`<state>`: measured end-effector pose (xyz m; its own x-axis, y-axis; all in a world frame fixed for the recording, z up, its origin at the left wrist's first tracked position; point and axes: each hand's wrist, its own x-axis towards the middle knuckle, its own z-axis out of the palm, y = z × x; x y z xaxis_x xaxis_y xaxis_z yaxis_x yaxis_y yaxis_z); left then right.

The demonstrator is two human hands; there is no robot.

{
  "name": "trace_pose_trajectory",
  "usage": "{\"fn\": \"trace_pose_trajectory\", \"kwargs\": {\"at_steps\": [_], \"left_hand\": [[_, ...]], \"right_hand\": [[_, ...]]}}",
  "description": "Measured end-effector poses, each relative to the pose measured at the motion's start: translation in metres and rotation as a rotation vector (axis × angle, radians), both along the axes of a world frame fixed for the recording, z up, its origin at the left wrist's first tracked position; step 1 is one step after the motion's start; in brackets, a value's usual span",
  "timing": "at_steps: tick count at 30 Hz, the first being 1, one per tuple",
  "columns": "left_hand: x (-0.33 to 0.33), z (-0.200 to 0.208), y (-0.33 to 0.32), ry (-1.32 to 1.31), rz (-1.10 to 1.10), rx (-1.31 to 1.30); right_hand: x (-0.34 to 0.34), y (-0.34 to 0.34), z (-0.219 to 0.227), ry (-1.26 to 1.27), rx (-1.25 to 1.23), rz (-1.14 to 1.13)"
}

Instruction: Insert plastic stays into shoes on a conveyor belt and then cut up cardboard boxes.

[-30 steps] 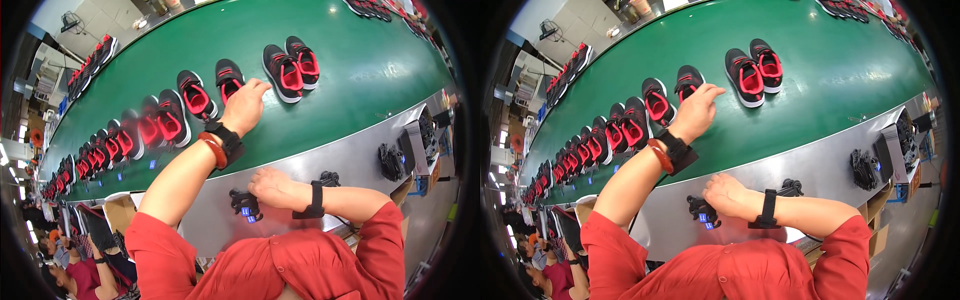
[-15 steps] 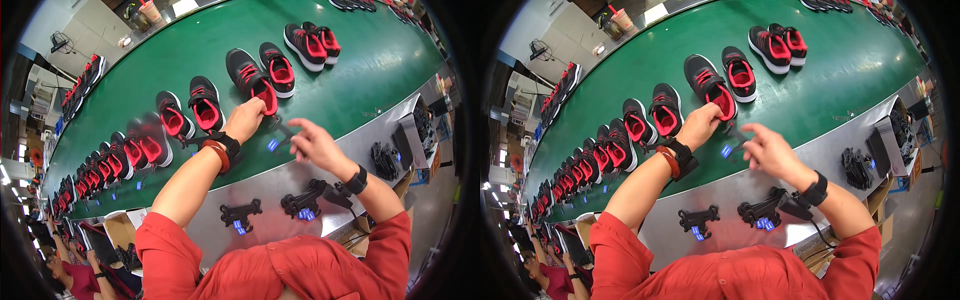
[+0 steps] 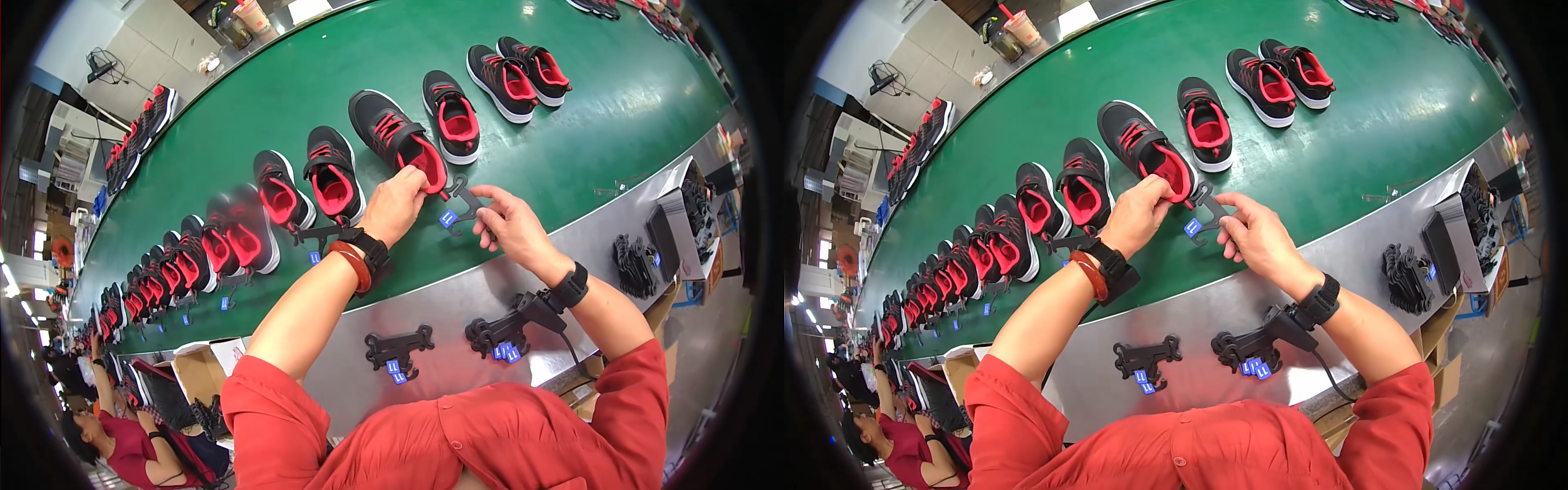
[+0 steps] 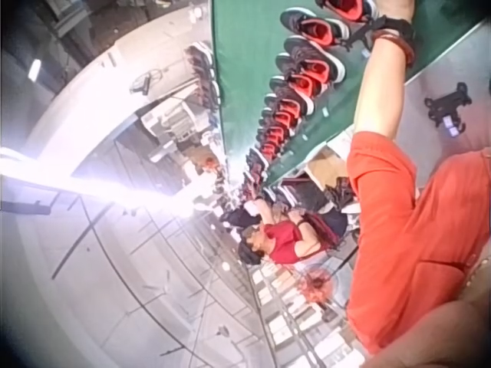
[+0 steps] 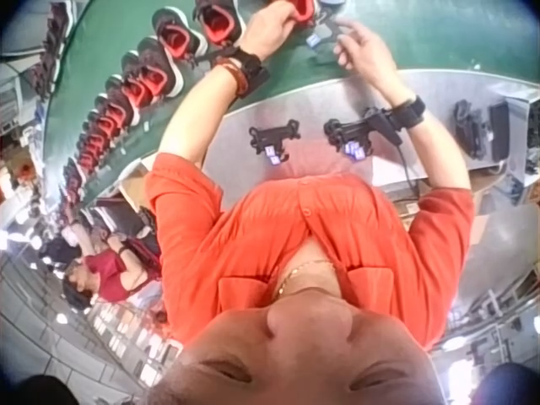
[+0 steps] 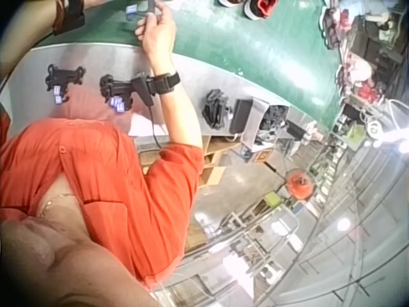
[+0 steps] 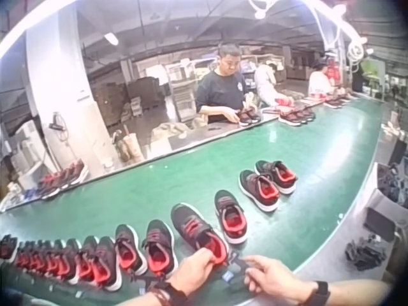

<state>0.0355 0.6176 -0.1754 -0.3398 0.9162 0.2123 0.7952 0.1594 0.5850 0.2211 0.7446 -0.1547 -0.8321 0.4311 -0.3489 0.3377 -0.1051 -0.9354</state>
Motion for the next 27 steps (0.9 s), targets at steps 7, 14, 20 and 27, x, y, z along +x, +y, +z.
{"fn": "trace_pose_trajectory", "kwargs": {"at_steps": [7, 14, 20, 27], "left_hand": [[-0.004, 0.004, -0.006, 0.036, 0.067, -0.022], [0.001, 0.027, -0.027, 0.342, -0.171, -0.206], [0.003, 0.035, -0.035, 0.398, -0.022, -0.463], [0.002, 0.03, -0.037, 0.107, 0.134, -0.499]], "right_hand": [[-0.017, 0.007, 0.008, -0.104, -0.032, 0.261], [-0.043, 0.01, -0.004, 0.064, -0.188, 0.352], [-0.073, 0.052, 0.002, 0.31, 0.826, 0.211], [-0.091, 0.083, -0.029, 0.269, 1.114, 0.511]]}}
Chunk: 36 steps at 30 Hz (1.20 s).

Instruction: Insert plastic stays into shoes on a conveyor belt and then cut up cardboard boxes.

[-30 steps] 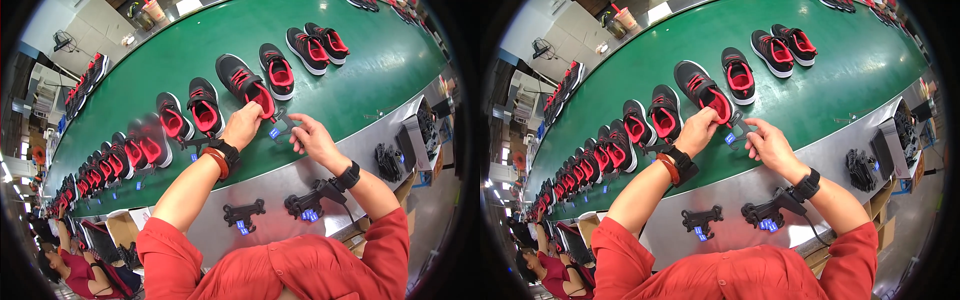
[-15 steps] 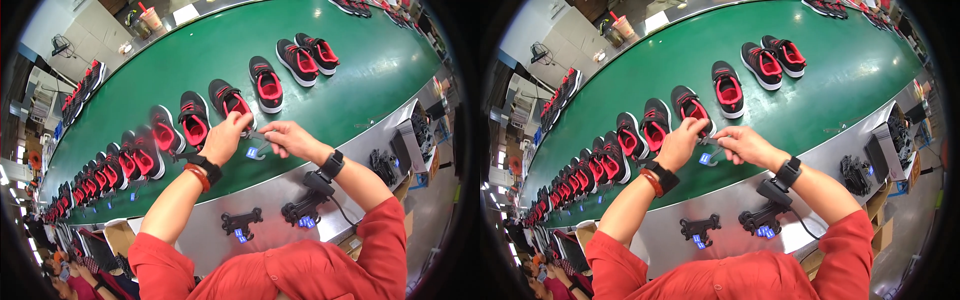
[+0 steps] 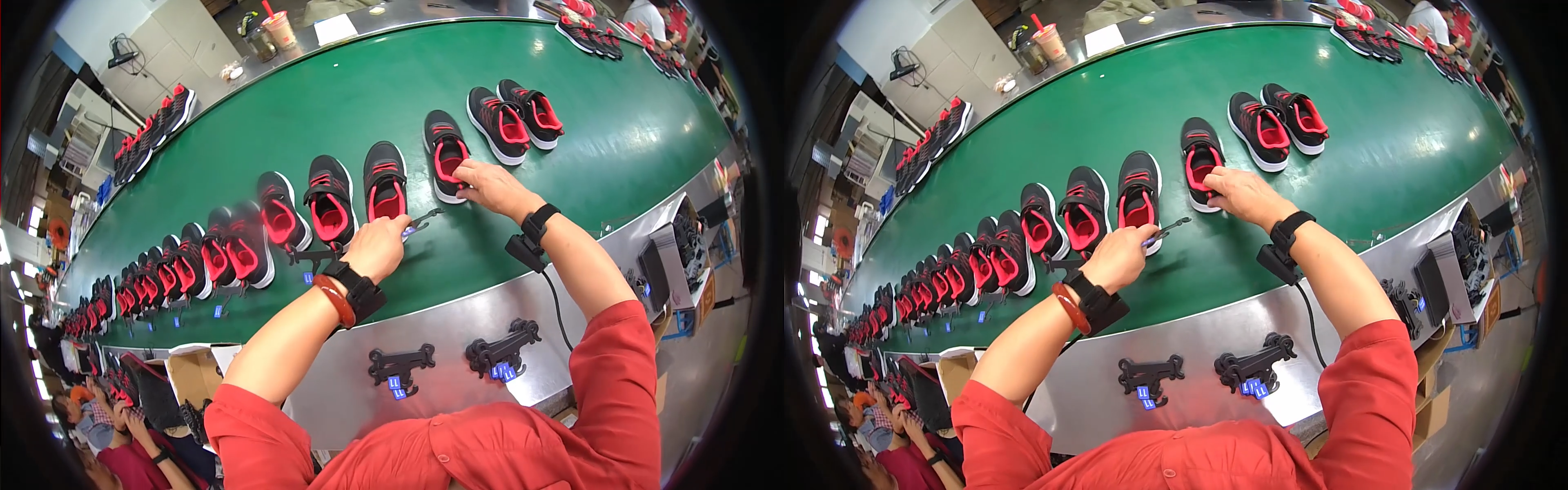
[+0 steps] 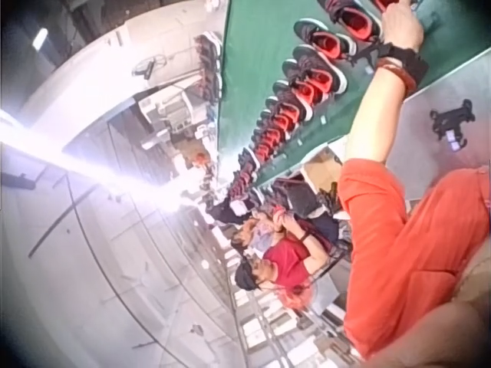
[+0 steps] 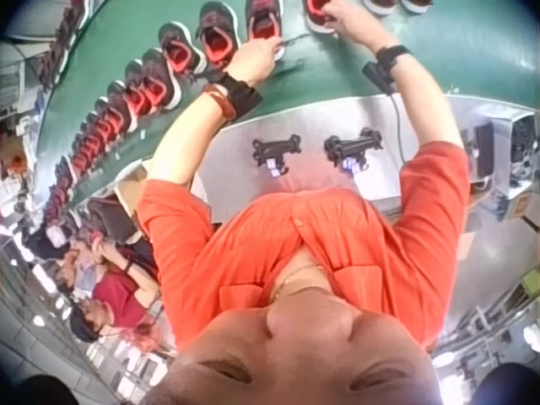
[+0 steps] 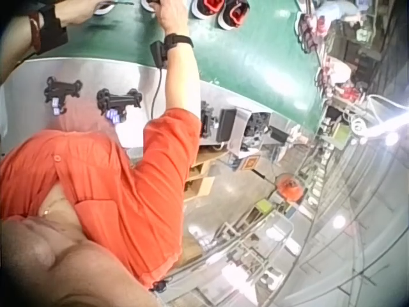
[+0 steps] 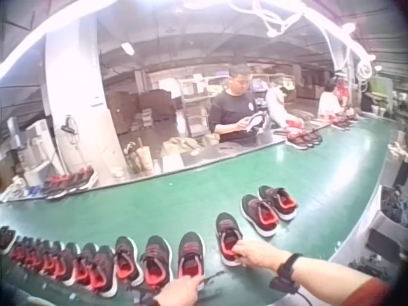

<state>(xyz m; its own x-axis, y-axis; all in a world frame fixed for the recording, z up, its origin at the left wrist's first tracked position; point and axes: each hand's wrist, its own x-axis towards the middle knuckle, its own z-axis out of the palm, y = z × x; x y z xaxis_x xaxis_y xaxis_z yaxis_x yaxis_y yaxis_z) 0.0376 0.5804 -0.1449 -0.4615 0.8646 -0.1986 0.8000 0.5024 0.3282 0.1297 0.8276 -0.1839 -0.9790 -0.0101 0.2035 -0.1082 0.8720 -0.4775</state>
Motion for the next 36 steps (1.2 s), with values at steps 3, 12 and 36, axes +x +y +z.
{"fn": "trace_pose_trajectory", "kwargs": {"at_steps": [3, 12, 36], "left_hand": [[-0.003, 0.001, 0.001, -0.024, 0.043, 0.025], [-0.004, -0.001, -0.006, -0.024, 0.061, 0.041], [-0.015, 0.033, 0.061, 0.036, -0.113, 0.426]], "right_hand": [[0.003, -0.017, 0.015, 0.071, 0.112, 0.054], [0.005, -0.04, 0.024, 0.205, 0.302, 0.153], [0.095, -0.207, 0.014, -0.056, -0.047, 0.443]]}}
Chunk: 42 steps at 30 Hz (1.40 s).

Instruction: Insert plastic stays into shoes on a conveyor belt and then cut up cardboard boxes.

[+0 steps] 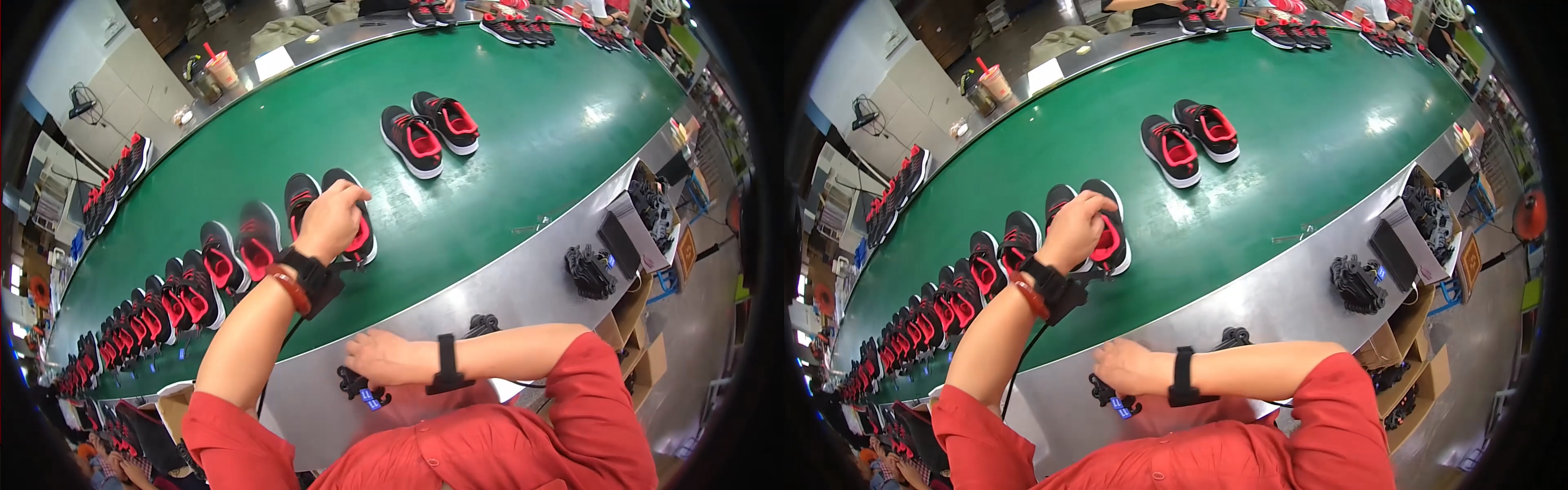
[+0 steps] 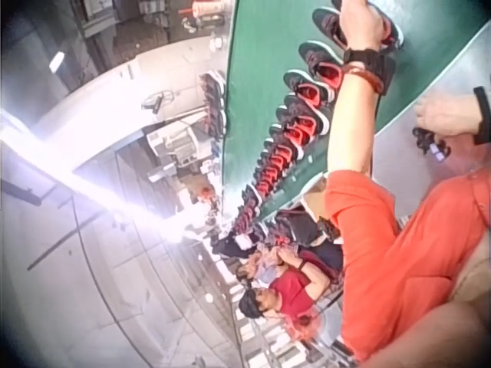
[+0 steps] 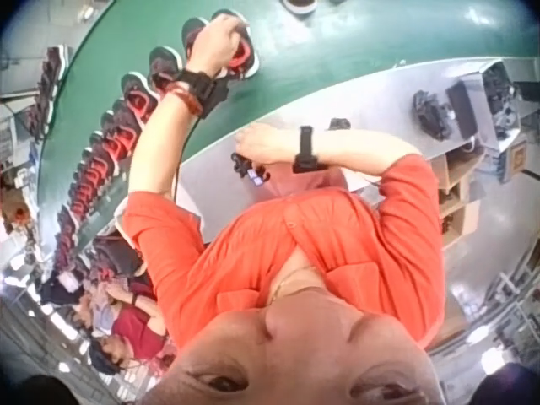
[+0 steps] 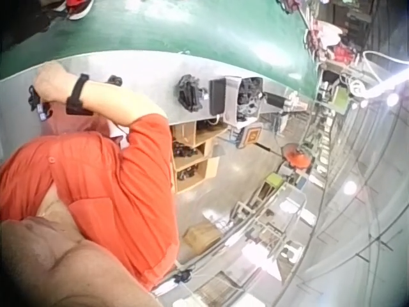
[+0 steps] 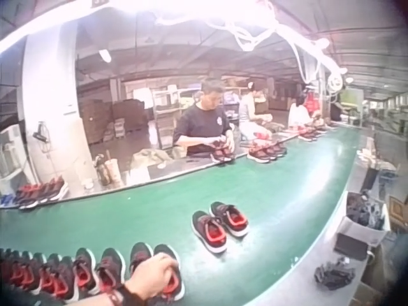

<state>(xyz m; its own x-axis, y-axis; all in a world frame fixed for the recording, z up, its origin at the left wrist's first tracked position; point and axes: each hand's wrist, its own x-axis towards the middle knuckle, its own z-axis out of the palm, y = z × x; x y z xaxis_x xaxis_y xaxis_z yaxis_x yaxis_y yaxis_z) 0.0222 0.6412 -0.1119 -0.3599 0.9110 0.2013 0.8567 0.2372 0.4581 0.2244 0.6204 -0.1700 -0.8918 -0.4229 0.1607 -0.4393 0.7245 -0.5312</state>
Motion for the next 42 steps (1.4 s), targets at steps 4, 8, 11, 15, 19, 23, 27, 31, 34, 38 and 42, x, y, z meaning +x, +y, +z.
{"fn": "trace_pose_trajectory", "kwargs": {"at_steps": [4, 8, 11, 15, 19, 23, 27, 31, 34, 38, 42], "left_hand": [[0.008, -0.018, 0.055, -0.005, -0.016, -0.065], [0.012, -0.039, 0.094, 0.024, -0.072, -0.006], [0.012, -0.052, 0.115, 0.046, -0.116, -0.009], [-0.01, -0.078, 0.127, 0.042, -0.104, -0.116], [-0.012, -0.074, 0.133, 0.016, -0.095, -0.072], [-0.008, -0.081, 0.119, -0.031, -0.169, 0.019], [0.009, -0.079, 0.097, -0.014, -0.164, 0.023], [0.017, -0.081, 0.085, 0.009, -0.133, 0.011], [0.019, -0.078, 0.079, 0.025, -0.127, 0.01], [0.02, -0.068, 0.067, 0.097, -0.084, -0.062], [0.034, -0.046, 0.053, 0.186, -0.068, -0.182]], "right_hand": [[-0.002, -0.011, -0.014, -0.03, -0.017, -0.029], [0.001, -0.007, -0.027, -0.037, -0.157, -0.016], [-0.003, 0.001, -0.013, -0.24, -0.177, 0.009], [-0.004, 0.021, -0.003, -0.398, -0.445, 0.055], [0.008, 0.097, 0.033, -0.38, -0.628, -0.125], [0.019, 0.176, 0.042, -0.635, -0.972, -0.699], [0.017, 0.209, 0.0, -0.444, -1.059, -0.933], [0.007, 0.205, -0.021, -0.406, -1.093, -0.953], [-0.001, 0.199, -0.024, -0.414, -1.111, -0.908], [-0.002, 0.209, -0.003, -0.64, -0.923, -0.761], [-0.007, 0.215, -0.006, -0.578, -1.0, -0.722]]}}
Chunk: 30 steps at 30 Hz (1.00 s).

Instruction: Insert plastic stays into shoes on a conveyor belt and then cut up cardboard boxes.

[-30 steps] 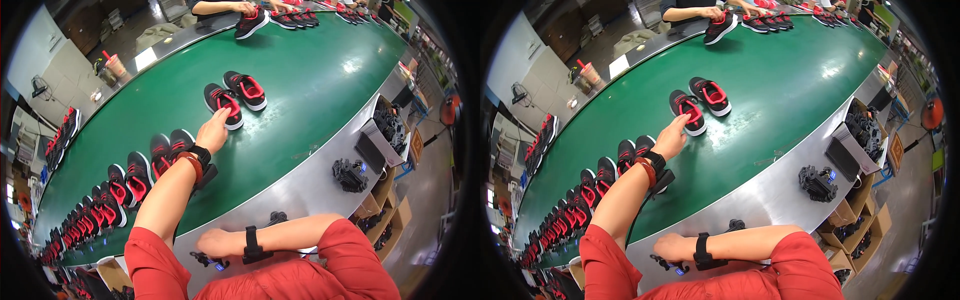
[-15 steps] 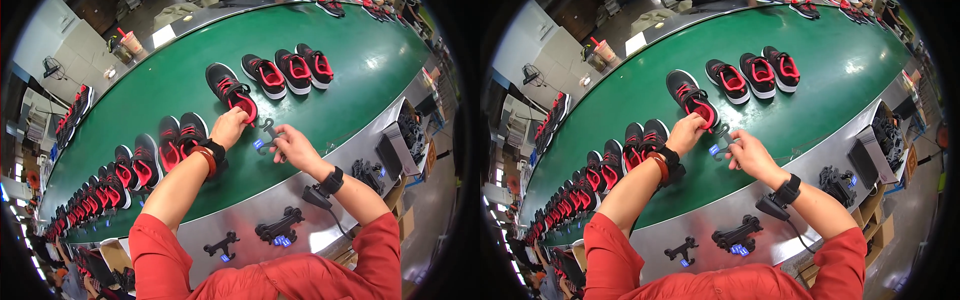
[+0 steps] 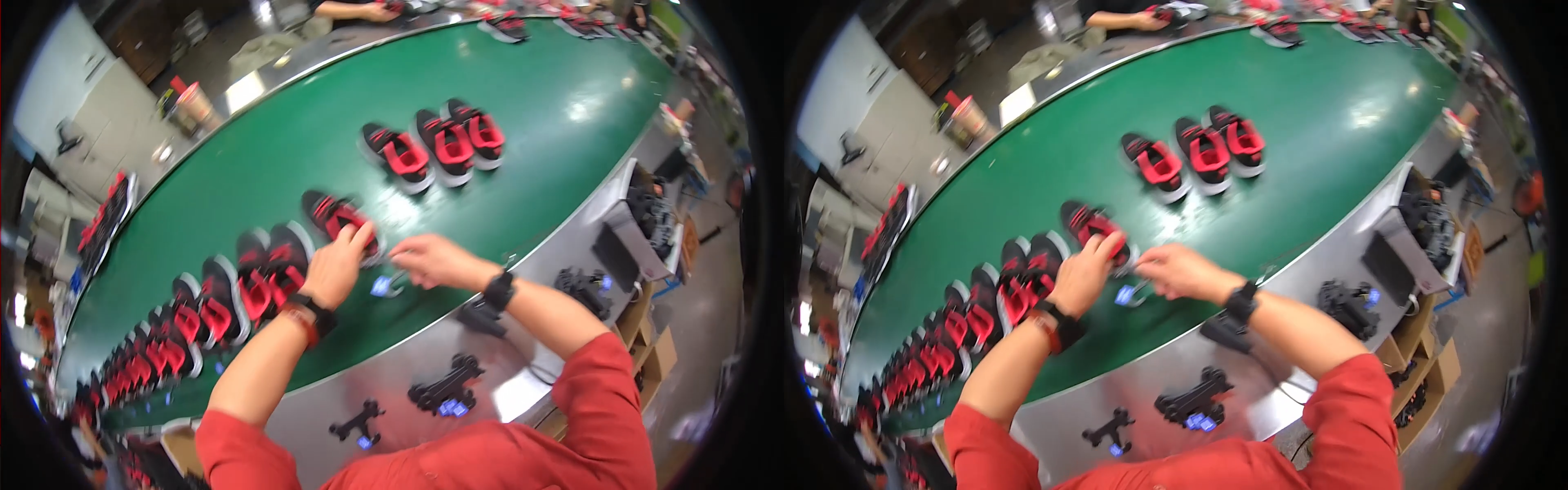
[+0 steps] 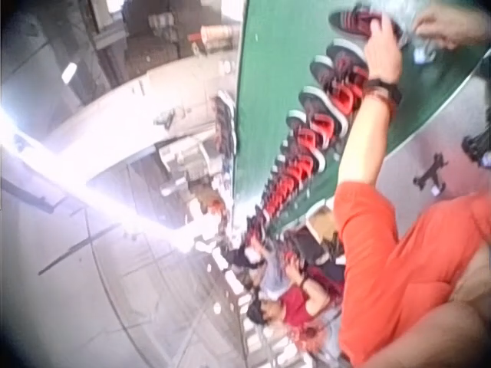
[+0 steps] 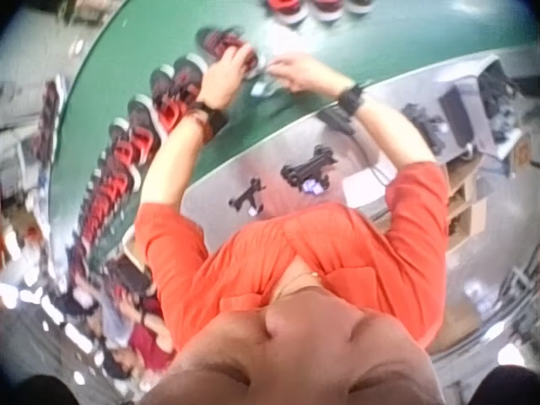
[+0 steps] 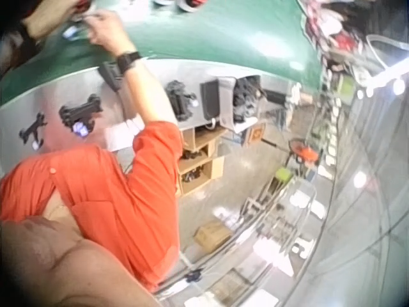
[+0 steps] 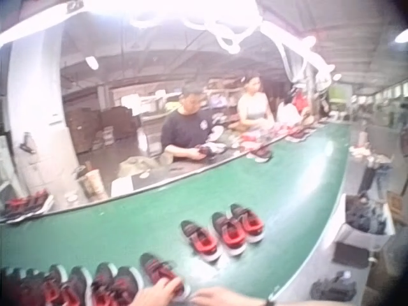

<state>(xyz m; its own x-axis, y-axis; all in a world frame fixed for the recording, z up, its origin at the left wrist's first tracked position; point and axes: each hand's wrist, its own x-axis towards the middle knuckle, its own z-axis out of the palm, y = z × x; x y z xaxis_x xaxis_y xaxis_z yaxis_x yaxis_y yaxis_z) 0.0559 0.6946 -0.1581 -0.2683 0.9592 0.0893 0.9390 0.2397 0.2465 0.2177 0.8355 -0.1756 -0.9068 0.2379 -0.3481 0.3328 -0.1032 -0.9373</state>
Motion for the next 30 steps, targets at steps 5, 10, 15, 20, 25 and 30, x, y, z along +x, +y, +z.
{"fn": "trace_pose_trajectory", "kwargs": {"at_steps": [5, 10, 15, 20, 25, 30], "left_hand": [[0.009, 0.005, -0.02, 0.057, -0.122, -0.116], [0.009, 0.016, -0.022, 0.149, -0.092, -0.203], [0.007, 0.022, -0.036, 0.087, 0.031, -0.273], [-0.013, -0.007, -0.044, -0.183, 0.074, -0.12], [-0.01, 0.01, -0.037, -0.236, 0.139, -0.232], [-0.012, 0.012, -0.046, -0.267, 0.188, -0.271]], "right_hand": [[-0.024, 0.0, 0.0, 0.116, 0.195, 0.101], [-0.048, 0.058, 0.001, 0.443, 1.195, -0.349], [-0.067, 0.095, -0.025, 0.22, 1.462, -0.089], [-0.055, 0.066, -0.015, 0.575, 1.152, 0.199], [-0.032, 0.039, -0.009, 0.295, 1.167, 0.334], [-0.044, 0.024, 0.005, 0.417, 1.42, 0.297]]}}
